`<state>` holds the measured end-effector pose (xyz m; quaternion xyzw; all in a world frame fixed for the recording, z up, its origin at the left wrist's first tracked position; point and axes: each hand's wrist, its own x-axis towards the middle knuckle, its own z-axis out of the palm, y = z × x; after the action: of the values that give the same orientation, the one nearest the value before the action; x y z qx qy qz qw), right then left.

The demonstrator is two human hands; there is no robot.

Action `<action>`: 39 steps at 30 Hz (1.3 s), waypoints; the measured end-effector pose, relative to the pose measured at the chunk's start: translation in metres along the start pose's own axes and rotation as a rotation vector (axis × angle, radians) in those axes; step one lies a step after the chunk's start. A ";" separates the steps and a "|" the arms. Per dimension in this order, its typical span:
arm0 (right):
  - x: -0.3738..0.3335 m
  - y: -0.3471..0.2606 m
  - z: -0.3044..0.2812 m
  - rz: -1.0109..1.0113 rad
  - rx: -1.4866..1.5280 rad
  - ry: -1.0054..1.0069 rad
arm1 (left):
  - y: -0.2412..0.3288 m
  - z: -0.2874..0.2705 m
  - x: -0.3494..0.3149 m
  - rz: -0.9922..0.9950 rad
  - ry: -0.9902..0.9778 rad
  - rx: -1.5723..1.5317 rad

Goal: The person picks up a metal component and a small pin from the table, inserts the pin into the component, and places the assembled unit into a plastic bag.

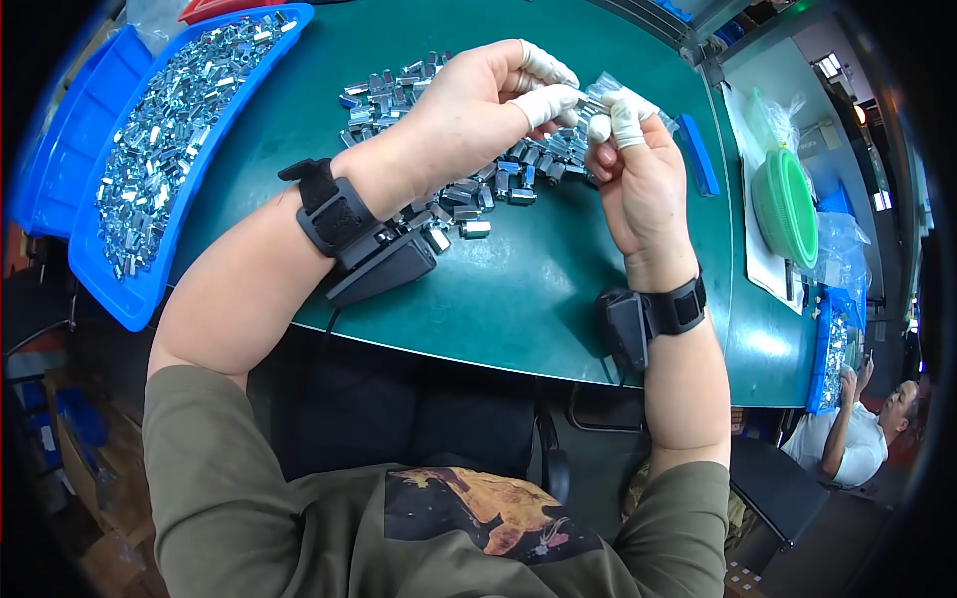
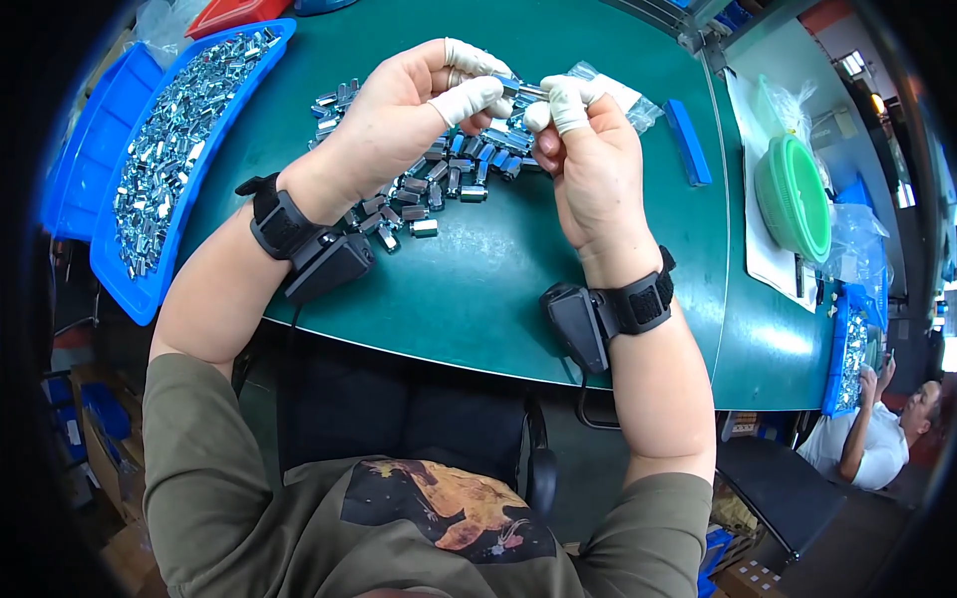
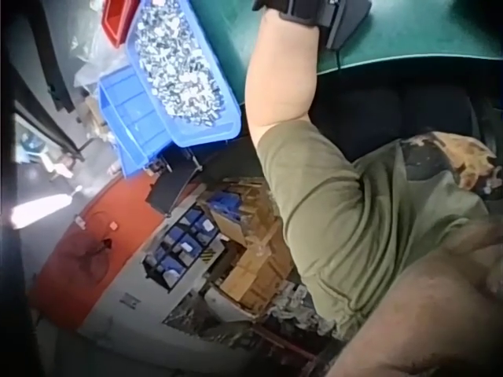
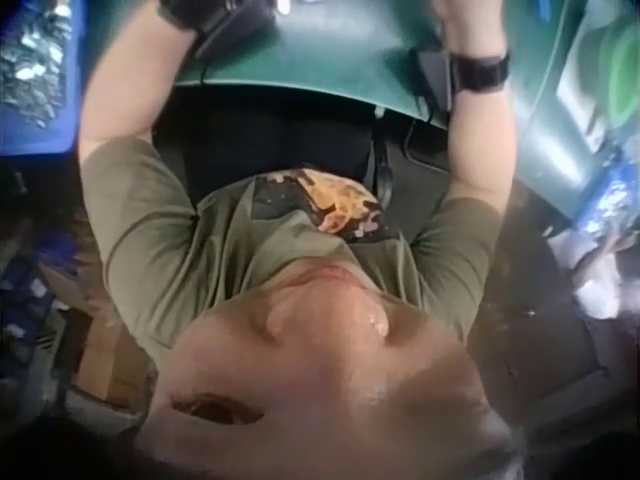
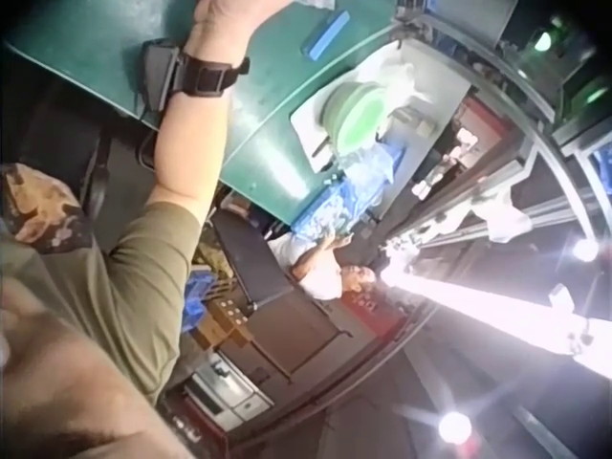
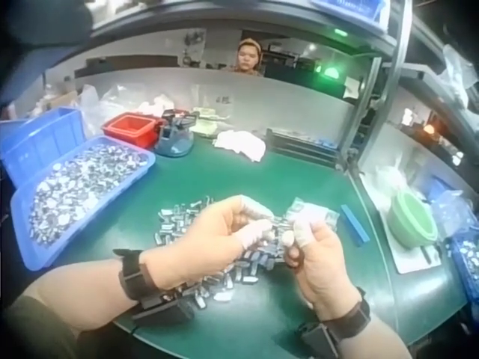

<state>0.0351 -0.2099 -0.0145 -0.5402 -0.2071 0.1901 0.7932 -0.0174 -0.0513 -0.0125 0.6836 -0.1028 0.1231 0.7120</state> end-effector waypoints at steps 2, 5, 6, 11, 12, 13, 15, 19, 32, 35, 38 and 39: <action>-0.001 -0.001 0.002 0.005 -0.040 0.001 | -0.001 0.002 0.000 0.016 0.029 0.038; -0.001 0.001 0.002 0.021 -0.020 -0.017 | -0.003 0.000 -0.001 0.068 -0.011 0.077; -0.001 0.001 0.004 0.029 -0.009 -0.026 | -0.004 0.000 -0.001 0.093 -0.032 0.096; -0.003 -0.002 0.013 0.080 -0.015 0.005 | -0.003 -0.003 -0.004 0.237 0.011 0.252; -0.003 -0.002 0.012 0.093 -0.077 -0.022 | -0.001 -0.003 -0.004 0.224 0.017 0.253; -0.002 -0.001 0.010 0.106 -0.140 -0.048 | 0.000 -0.003 -0.004 0.212 0.023 0.255; -0.002 -0.001 0.006 0.115 -0.206 -0.076 | 0.003 -0.002 -0.005 0.205 0.030 0.255; -0.002 -0.003 -0.005 0.167 -0.146 -0.216 | 0.011 -0.001 -0.006 0.265 -0.037 0.277; -0.009 -0.006 0.005 0.331 0.006 -0.250 | 0.023 -0.001 -0.012 0.412 -0.132 0.388; -0.005 -0.002 -0.004 0.299 0.012 -0.281 | 0.018 0.000 -0.005 0.379 -0.148 0.360; 0.005 0.005 -0.003 0.184 -0.104 -0.186 | 0.007 -0.024 0.009 0.267 0.150 0.250; 0.004 0.005 -0.003 0.167 -0.083 -0.176 | 0.010 -0.034 0.014 0.267 0.127 0.267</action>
<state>0.0399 -0.2082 -0.0192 -0.5692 -0.2379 0.2937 0.7302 -0.0084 -0.0168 -0.0001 0.7432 -0.1301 0.2720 0.5973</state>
